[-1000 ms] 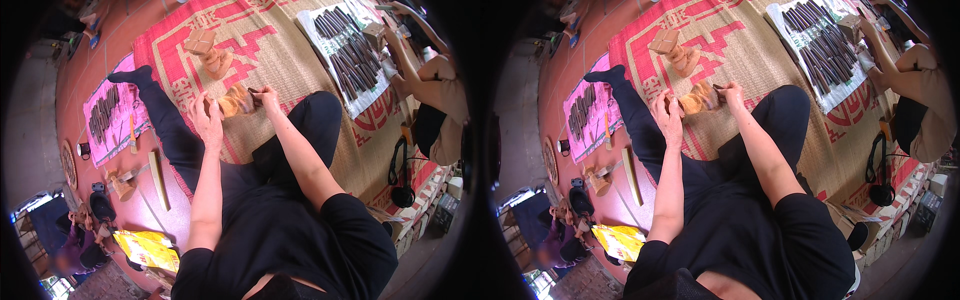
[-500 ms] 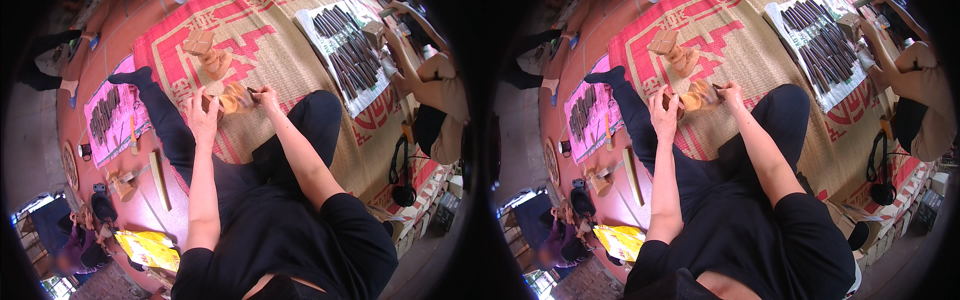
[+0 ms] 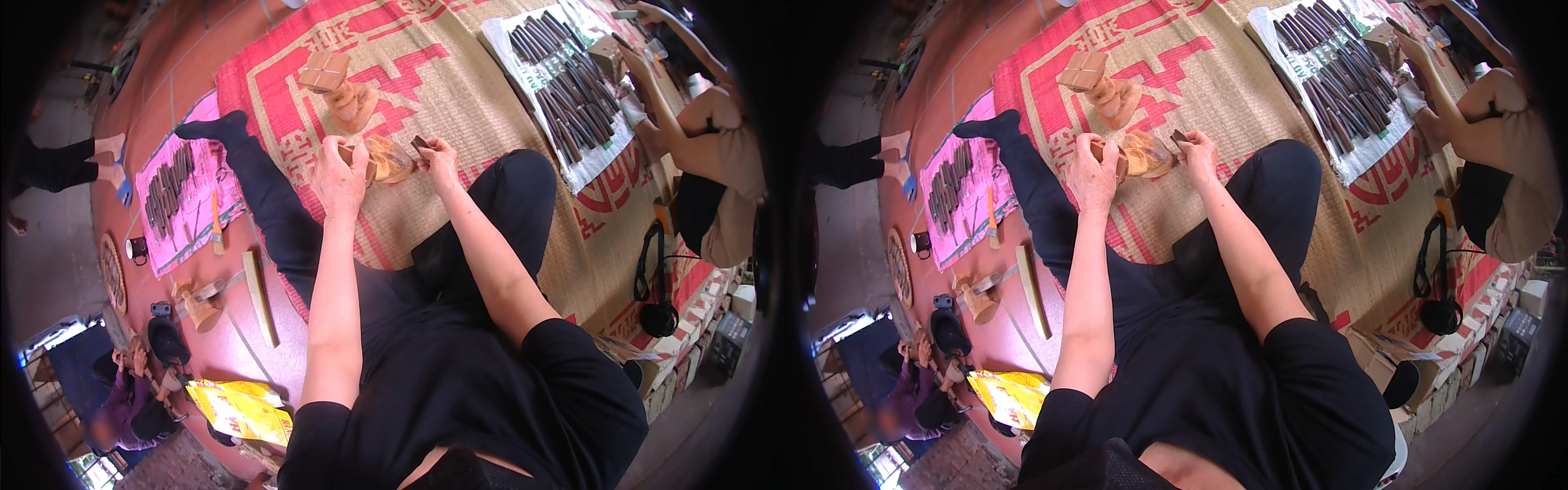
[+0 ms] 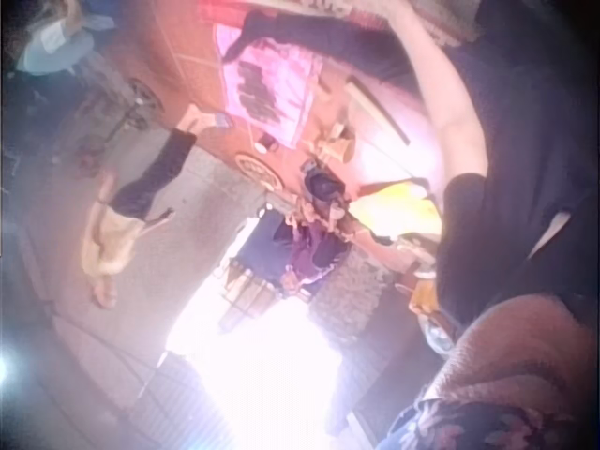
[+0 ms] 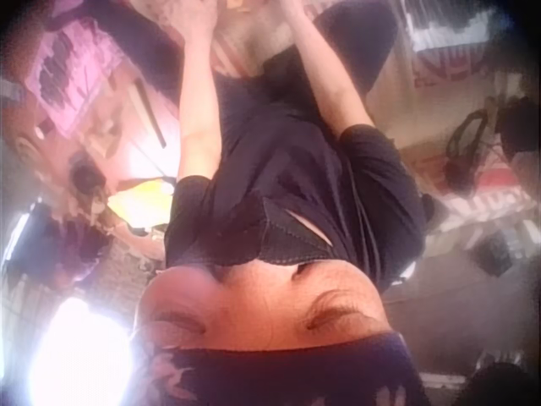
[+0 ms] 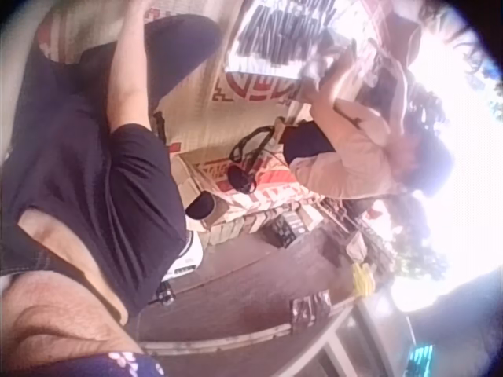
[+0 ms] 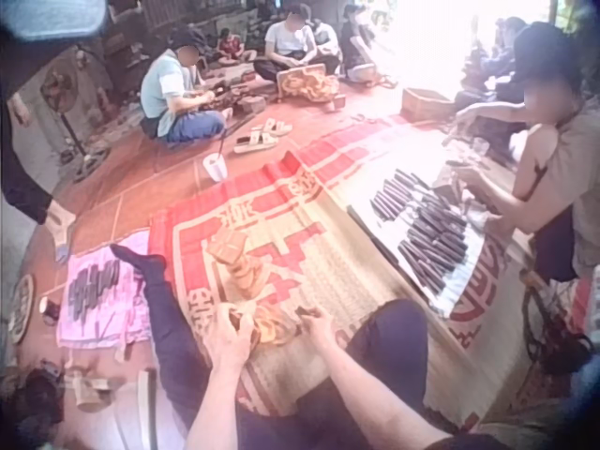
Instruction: The person sits on a mat and carves a small wooden block using a knife. They hold the wood in one hand and use the knife to shape it, occasionally adjusting their grip and the wood's orientation. Other people are visible in the background, also working on similar tasks.
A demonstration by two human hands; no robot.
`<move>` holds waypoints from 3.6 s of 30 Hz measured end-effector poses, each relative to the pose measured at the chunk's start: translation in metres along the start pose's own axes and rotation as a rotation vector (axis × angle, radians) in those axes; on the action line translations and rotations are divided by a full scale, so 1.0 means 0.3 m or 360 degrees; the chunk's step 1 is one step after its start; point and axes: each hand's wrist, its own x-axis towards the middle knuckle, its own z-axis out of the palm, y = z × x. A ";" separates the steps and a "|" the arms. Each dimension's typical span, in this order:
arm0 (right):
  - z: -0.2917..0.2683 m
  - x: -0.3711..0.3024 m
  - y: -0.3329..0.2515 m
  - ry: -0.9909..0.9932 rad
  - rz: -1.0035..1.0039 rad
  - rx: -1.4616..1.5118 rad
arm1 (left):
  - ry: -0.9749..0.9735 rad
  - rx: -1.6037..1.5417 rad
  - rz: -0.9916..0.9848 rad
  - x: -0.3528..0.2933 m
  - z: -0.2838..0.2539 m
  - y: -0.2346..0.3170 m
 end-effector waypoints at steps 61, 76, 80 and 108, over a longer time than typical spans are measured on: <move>0.178 -0.024 -0.092 -0.0343 -0.0011 0.0248 | 0.0172 -0.0412 -0.0066 -0.151 0.000 -0.022; 0.172 -0.014 -0.007 -0.0332 -0.0328 -0.0111 | 0.0195 -0.0440 0.0067 -0.167 0.007 -0.024; 0.189 0.012 0.049 -0.0302 -0.0557 -0.0222 | 0.0206 -0.0376 0.0122 -0.171 0.012 -0.014; 0.193 -0.014 -0.013 -0.0155 -0.0419 -0.0451 | 0.0216 -0.0347 0.0179 -0.164 0.016 -0.013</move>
